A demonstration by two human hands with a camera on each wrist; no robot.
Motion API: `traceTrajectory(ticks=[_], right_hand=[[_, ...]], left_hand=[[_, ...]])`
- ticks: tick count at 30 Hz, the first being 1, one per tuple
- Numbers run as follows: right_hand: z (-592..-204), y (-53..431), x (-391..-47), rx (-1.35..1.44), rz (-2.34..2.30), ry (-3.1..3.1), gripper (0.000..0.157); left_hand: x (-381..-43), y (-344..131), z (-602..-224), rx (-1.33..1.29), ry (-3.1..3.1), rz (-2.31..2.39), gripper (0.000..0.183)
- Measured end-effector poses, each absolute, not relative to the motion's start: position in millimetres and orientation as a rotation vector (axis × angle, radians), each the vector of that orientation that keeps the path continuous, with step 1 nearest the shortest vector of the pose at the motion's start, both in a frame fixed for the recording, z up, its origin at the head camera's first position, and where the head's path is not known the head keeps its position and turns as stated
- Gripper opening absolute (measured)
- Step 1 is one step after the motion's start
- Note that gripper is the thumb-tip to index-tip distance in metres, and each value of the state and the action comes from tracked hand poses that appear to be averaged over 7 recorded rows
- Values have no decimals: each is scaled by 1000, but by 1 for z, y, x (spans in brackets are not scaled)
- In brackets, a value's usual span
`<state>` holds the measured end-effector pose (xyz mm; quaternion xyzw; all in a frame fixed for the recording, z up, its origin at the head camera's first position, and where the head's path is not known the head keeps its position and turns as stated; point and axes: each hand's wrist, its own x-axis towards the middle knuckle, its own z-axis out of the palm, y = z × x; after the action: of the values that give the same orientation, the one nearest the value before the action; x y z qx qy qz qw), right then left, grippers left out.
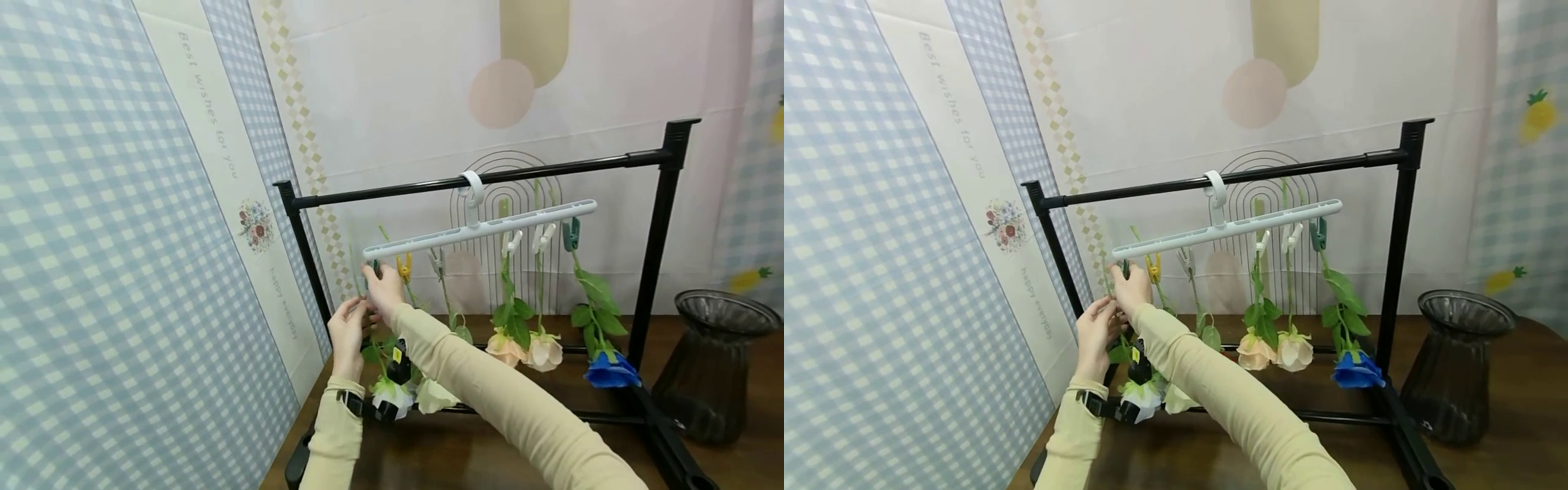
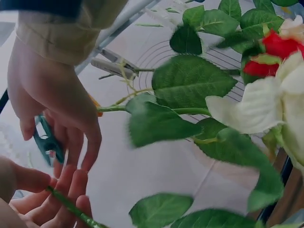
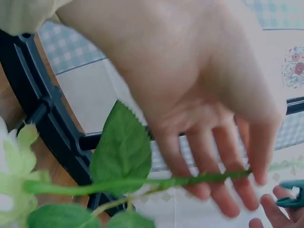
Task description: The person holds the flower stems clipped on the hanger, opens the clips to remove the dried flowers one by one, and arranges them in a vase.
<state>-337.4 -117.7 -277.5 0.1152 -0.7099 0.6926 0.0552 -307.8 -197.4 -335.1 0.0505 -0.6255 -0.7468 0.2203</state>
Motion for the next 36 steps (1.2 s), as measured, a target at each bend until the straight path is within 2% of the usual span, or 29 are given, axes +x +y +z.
traceTrajectory(ticks=[5,8,15,26,31,33,36], right_hand=[[-279,-123,-338,328,2138,-2166,51],[-279,-121,-339,285,2177,-2165,54],[-280,-111,-330,277,2174,-2246,77],[-277,-84,-271,644,2225,-2319,64],[-283,-49,-245,840,1806,-2459,61],[-288,-35,-233,907,1506,-2450,52],[-298,-16,-214,934,1051,-2283,31]], left_hand=[[-294,-200,-334,78,-1639,-1945,25],[-286,-199,-331,27,-1621,-1840,22],[-268,-195,-321,-64,-1613,-1678,23],[-247,-190,-318,-69,-1675,-1247,23],[-250,-180,-316,-183,-1660,-1109,20],[-250,-176,-318,-224,-1669,-1017,18],[-248,-169,-322,-267,-1693,-863,18]])
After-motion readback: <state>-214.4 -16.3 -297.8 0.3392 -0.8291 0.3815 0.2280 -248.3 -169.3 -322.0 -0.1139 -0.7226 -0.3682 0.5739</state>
